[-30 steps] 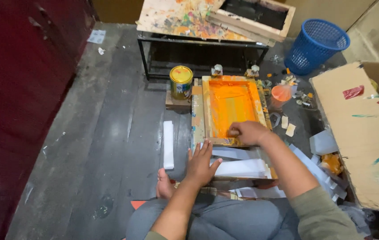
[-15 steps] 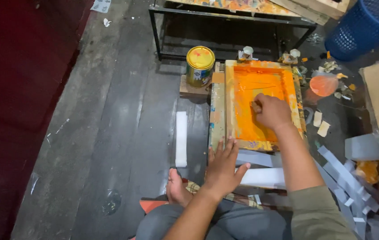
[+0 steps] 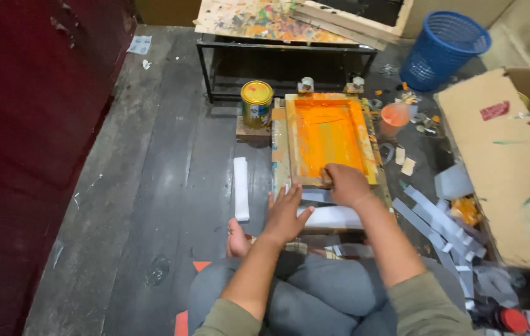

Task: The person sits on the floor and handles a white strip of material, placing it on a wooden frame. They then use a squeegee to spread orange ink across the screen on the frame. The person repeats the process of handling the white strip and spreading ink.

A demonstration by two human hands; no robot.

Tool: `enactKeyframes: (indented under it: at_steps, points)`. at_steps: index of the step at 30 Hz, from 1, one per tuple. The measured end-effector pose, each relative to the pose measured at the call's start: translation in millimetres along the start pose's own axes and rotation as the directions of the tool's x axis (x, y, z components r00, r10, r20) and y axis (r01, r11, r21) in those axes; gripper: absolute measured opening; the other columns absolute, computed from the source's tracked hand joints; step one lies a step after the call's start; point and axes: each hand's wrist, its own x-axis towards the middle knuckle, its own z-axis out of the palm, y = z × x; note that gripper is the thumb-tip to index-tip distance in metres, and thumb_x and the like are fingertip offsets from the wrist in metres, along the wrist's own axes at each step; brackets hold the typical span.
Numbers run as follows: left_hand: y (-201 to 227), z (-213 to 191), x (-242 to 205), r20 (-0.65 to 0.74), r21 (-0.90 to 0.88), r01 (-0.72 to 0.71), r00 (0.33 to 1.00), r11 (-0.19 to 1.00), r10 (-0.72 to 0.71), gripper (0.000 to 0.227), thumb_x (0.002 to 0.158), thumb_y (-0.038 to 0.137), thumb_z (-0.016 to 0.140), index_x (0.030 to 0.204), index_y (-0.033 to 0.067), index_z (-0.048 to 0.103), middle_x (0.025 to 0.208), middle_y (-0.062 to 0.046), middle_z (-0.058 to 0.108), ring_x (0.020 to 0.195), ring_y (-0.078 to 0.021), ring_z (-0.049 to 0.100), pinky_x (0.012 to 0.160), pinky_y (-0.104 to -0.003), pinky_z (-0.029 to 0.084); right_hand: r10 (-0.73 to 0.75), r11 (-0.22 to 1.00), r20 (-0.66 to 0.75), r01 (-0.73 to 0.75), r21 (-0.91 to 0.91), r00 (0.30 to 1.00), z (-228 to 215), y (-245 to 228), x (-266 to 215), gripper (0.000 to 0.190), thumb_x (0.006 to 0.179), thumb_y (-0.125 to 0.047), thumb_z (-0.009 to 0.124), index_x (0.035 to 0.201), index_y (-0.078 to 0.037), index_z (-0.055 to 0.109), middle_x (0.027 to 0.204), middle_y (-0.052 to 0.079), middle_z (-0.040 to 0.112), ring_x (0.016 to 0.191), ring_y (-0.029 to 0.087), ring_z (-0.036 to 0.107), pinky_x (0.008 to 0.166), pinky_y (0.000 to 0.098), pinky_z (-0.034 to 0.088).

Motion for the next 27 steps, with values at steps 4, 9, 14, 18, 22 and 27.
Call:
enactKeyframes:
  at_steps: [4,9,14,18,22,27]
  points:
    - [6.8,-4.2,-11.6,0.010,-0.007,-0.003,1.000,1.000,0.003,0.071,0.103,0.050,0.051,0.157,0.0043,0.037,0.166,-0.015,0.030,0.154,-0.0392,0.023,0.121,-0.068,0.006,-0.018,1.000,-0.161,0.017,-0.006,0.987,17.1,-9.9,-17.5,0.068,0.081,-0.010,0.069,0.145,-0.014,0.046,0.149,0.014,0.051,0.149,0.030,0.038,0.124,0.0529,0.022]
    - [17.1,-17.2,-19.5,0.031,-0.045,0.013,0.999,0.999,-0.012,0.070,0.104,0.045,0.049,0.157,0.0013,0.036,0.166,-0.018,0.029,0.154,-0.0414,0.021,0.122,-0.068,0.004,0.002,1.000,0.014,-0.001,-0.024,1.000,5.4,-9.0,-9.5,0.068,0.090,-0.014,0.065,0.152,-0.014,0.037,0.158,0.015,0.042,0.153,0.029,0.031,0.125,0.0528,0.018]
    - [14.3,-15.7,0.7,0.068,-0.044,0.039,0.997,0.998,-0.036,0.071,0.104,0.045,0.048,0.158,0.0028,0.032,0.168,-0.016,0.025,0.155,-0.0405,0.018,0.122,-0.068,0.004,-0.040,0.997,0.209,0.054,-0.063,0.977,-33.8,2.9,9.0,0.061,0.088,-0.019,0.064,0.146,-0.017,0.048,0.140,0.015,0.062,0.136,0.033,0.055,0.115,0.0526,0.039]
    - [9.9,-12.3,15.7,-0.017,-0.131,0.000,1.000,0.991,-0.002,0.070,0.103,0.042,0.054,0.155,-0.0013,0.037,0.165,-0.021,0.029,0.152,-0.0461,0.021,0.120,-0.070,0.006,0.020,1.000,0.382,-0.027,0.013,0.924,-87.3,-5.3,31.4,0.060,0.078,-0.010,0.060,0.137,-0.021,0.060,0.122,0.014,0.074,0.124,0.035,0.066,0.106,0.0494,0.049]
    - [13.7,-18.9,25.8,-0.041,-0.133,0.005,0.999,0.991,-0.011,0.070,0.101,0.040,0.058,0.153,-0.0036,0.039,0.162,-0.023,0.035,0.149,-0.0486,0.026,0.117,-0.073,0.010,0.012,0.999,0.334,-0.026,0.035,0.942,-91.7,6.0,82.6,0.050,0.083,-0.010,0.052,0.131,-0.020,0.063,0.123,0.017,0.074,0.125,0.039,0.065,0.108,0.0511,0.048]
    - [9.5,-20.4,29.0,-0.045,-0.158,-0.040,0.998,0.987,0.034,0.068,0.103,0.039,0.055,0.151,-0.0059,0.040,0.160,-0.026,0.035,0.148,-0.0500,0.025,0.116,-0.074,0.009,0.110,0.994,0.170,-0.112,0.001,0.979,-71.7,-1.1,112.8,0.050,0.083,-0.012,0.054,0.133,-0.020,0.058,0.122,0.011,0.073,0.121,0.033,0.067,0.101,0.0508,0.050]
